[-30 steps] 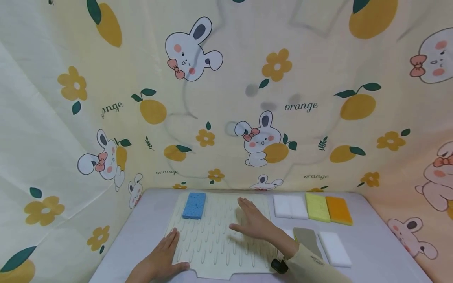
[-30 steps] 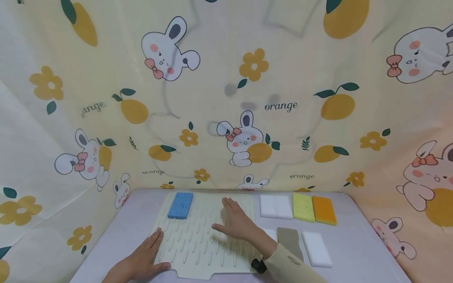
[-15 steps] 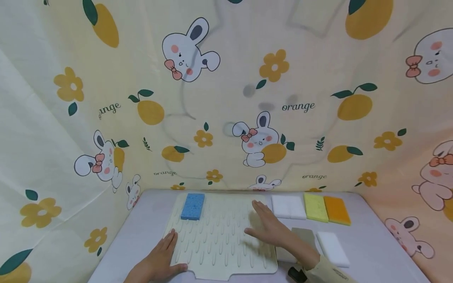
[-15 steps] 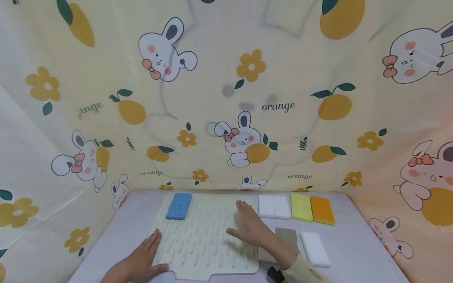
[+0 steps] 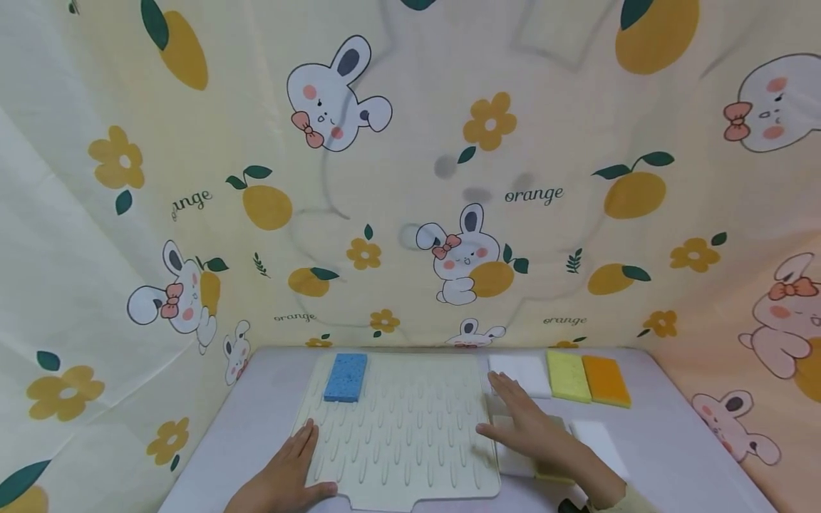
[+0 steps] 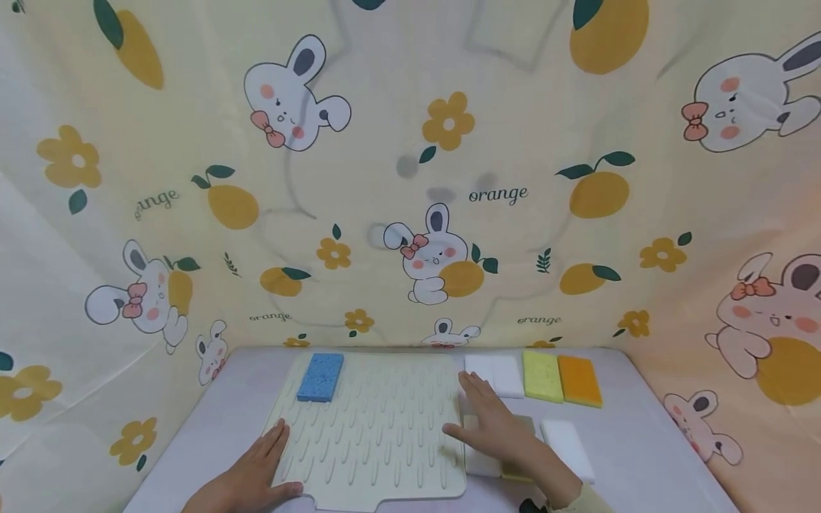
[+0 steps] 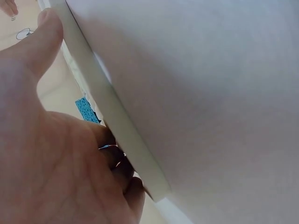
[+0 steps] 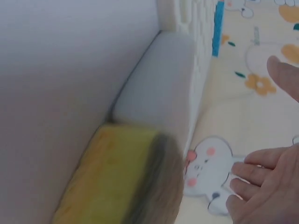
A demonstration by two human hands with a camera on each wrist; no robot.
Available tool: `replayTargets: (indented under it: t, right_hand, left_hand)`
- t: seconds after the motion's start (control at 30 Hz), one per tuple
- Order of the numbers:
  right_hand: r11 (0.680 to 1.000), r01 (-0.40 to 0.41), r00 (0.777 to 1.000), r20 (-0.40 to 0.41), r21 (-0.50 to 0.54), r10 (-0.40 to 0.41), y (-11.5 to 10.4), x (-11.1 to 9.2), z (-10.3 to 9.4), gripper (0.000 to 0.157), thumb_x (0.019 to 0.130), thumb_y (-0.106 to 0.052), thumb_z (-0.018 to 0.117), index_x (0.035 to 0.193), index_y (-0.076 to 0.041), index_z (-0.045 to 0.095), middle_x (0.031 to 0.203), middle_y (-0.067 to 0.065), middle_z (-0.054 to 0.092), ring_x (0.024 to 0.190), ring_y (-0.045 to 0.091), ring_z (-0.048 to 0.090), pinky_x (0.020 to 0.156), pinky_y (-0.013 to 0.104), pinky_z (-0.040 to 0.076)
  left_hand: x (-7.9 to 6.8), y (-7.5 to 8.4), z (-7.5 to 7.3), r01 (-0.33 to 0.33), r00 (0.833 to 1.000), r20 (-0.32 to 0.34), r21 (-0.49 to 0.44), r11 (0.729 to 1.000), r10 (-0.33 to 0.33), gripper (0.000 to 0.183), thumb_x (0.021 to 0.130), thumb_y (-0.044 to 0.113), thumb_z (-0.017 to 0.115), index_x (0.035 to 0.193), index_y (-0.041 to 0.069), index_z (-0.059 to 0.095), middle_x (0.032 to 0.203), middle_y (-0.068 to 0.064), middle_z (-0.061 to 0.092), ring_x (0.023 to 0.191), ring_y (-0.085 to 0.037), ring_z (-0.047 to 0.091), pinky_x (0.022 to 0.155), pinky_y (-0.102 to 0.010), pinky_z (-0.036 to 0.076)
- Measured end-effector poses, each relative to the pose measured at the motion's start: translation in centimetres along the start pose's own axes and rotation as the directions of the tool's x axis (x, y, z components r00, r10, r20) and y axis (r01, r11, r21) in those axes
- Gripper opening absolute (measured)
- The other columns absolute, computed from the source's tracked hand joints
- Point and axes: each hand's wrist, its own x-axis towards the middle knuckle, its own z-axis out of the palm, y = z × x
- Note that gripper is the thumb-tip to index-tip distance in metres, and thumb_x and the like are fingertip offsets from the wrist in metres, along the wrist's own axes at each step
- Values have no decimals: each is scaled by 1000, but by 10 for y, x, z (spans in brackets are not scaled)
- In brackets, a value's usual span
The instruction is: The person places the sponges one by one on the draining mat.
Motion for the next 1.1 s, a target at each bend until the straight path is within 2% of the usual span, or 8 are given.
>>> replayTargets:
  t: [0.13,0.23,0.37,0.53,0.73,0.9,1.1]
  right_hand:
    - [999,-42,999,14,-10,42,10,-10,-5,103,84,-67,67,161,-16,22,166,11,21,150,41,19,107,72,31]
    - [998,-59,998,17,-10,60,17,-18,-8,102,84,-68,66,161,-18,21,166,11,21,151,39,19,110,70,29]
    - [998,-68,998,19,7,68,26,-30,-16,99,86,-65,67,161,-20,21,166,14,19,150,41,18,110,71,26]
    - [995,-95,995,38,39,94,38,-42,-29,96,87,-63,67,161,-26,19,165,20,17,148,47,19,103,77,29]
    - [996,-64,998,13,69,63,53,-53,-42,95,89,-57,69,161,-18,21,162,26,21,144,52,24,99,78,30]
    - [993,-91,996,12,70,90,64,-65,-54,93,89,-57,68,161,-19,21,161,27,21,144,54,21,97,81,30]
    - [990,-130,991,24,57,129,76,-78,-67,91,91,-52,69,160,-14,23,159,31,23,140,57,26,92,82,32]
  left_hand:
    - [1,-3,2,-2,1000,0,-3,1000,2,123,76,78,64,157,-4,20,165,-22,13,151,-42,15,116,-63,22]
    - [1,-4,3,0,1000,1,-2,1000,0,124,75,78,64,157,-4,20,165,-22,13,151,-42,15,117,-63,21]
    - [1,-4,3,-7,1000,1,0,1000,7,123,76,78,64,157,-4,20,165,-23,13,151,-42,16,117,-63,21]
    - [0,-1,1,-15,1000,3,3,1000,15,121,78,76,63,157,-5,21,165,-22,14,151,-41,16,117,-62,20]
    - [-1,1,-2,-5,1000,-3,8,1000,5,120,78,75,64,156,-5,21,165,-23,15,150,-41,18,117,-61,21]
    - [-1,3,-3,-6,1000,-2,1,1000,6,120,78,74,66,156,-6,22,164,-24,15,150,-42,18,118,-61,21]
    - [1,1,0,0,1000,7,17,1000,0,121,77,76,65,156,-5,21,165,-23,14,150,-43,17,116,-62,23]
